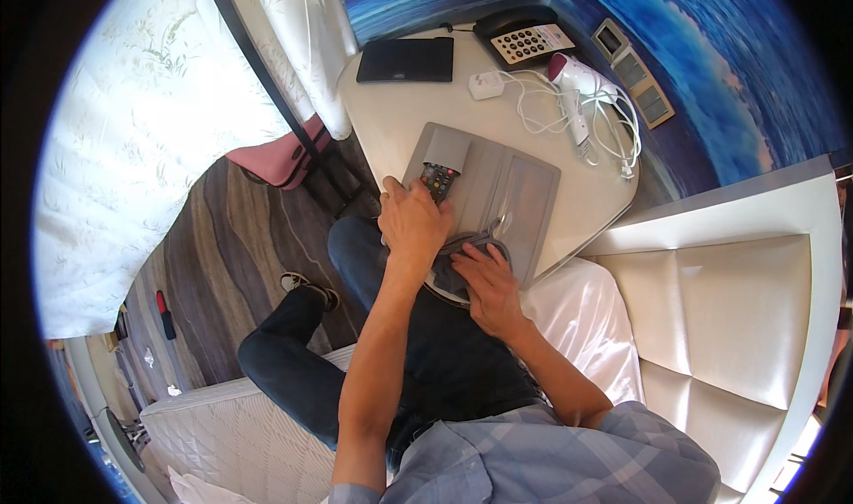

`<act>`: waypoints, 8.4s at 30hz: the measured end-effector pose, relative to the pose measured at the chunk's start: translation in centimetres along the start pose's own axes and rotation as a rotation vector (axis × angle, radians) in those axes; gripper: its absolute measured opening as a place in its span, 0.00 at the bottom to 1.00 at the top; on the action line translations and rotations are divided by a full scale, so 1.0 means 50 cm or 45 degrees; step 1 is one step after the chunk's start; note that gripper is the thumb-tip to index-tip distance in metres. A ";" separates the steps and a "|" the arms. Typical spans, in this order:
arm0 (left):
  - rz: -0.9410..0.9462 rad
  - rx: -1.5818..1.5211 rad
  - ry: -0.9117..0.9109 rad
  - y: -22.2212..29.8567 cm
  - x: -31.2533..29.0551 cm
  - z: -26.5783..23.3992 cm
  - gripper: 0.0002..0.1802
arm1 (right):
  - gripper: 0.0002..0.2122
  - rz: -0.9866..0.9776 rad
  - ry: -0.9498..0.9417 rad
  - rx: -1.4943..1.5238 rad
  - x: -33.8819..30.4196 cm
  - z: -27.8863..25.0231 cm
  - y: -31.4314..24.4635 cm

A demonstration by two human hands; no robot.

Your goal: The person cleans a remote control and a laptop with a cloth while sitting on a bed. They then open a drawer, wipe its interior, and proceed to adjust a white fitted sheet on the mattress.

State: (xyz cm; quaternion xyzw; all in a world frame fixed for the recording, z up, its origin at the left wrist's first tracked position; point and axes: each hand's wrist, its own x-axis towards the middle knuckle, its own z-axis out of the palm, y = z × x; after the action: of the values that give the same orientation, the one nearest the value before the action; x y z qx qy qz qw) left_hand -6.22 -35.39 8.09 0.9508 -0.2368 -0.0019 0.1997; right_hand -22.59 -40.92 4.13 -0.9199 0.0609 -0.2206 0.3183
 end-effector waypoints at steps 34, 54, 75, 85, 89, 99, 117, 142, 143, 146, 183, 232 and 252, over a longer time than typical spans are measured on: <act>-0.020 -0.241 0.161 -0.080 -0.110 0.007 0.29 | 0.15 0.246 0.019 0.287 -0.066 -0.025 -0.040; -0.056 -0.381 0.257 -0.068 -0.143 0.024 0.30 | 0.12 1.325 0.637 0.772 -0.179 -0.029 0.015; 0.018 -0.470 0.061 -0.104 -0.192 -0.016 0.38 | 0.11 0.980 0.462 -0.096 -0.125 -0.113 0.078; 0.061 -0.432 0.100 -0.102 -0.186 0.005 0.36 | 0.13 1.108 0.764 0.802 -0.114 -0.079 0.085; 0.031 -0.436 0.068 -0.099 -0.188 0.000 0.36 | 0.16 1.201 0.536 0.351 -0.112 -0.093 0.088; 0.006 -0.437 0.063 -0.100 -0.187 0.002 0.37 | 0.14 1.354 0.699 1.640 -0.094 -0.143 0.100; -0.016 -0.474 0.091 -0.106 -0.185 0.007 0.37 | 0.16 1.244 0.725 1.855 -0.069 -0.144 -0.005; -0.266 -0.943 -0.002 -0.191 -0.149 0.098 0.27 | 0.21 -0.216 -0.218 -0.521 0.130 0.033 -0.050; -0.310 -0.945 -0.024 -0.194 -0.151 0.099 0.27 | 0.21 -0.206 -0.261 -0.475 0.154 0.036 -0.029; -0.415 -1.006 -0.139 -0.178 -0.146 0.059 0.25 | 0.21 -0.134 -0.157 -0.504 0.234 0.060 0.032; -0.572 -1.234 -0.107 -0.161 -0.146 0.047 0.31 | 0.20 0.035 -0.018 -0.474 0.159 0.030 0.011; -0.684 -2.025 -0.545 -0.213 -0.157 -0.015 0.21 | 0.27 0.750 0.385 1.224 0.209 0.067 0.001; 0.804 -0.557 0.292 -0.030 -0.226 0.017 0.37 | 0.19 0.602 0.473 0.243 0.139 -0.054 -0.044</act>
State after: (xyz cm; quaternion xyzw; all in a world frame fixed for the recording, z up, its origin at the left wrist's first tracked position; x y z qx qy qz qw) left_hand -15.65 -29.37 5.71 0.7603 -0.4876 0.1152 0.4134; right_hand -17.67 -42.46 9.93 -0.7903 0.3092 -0.3096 0.4290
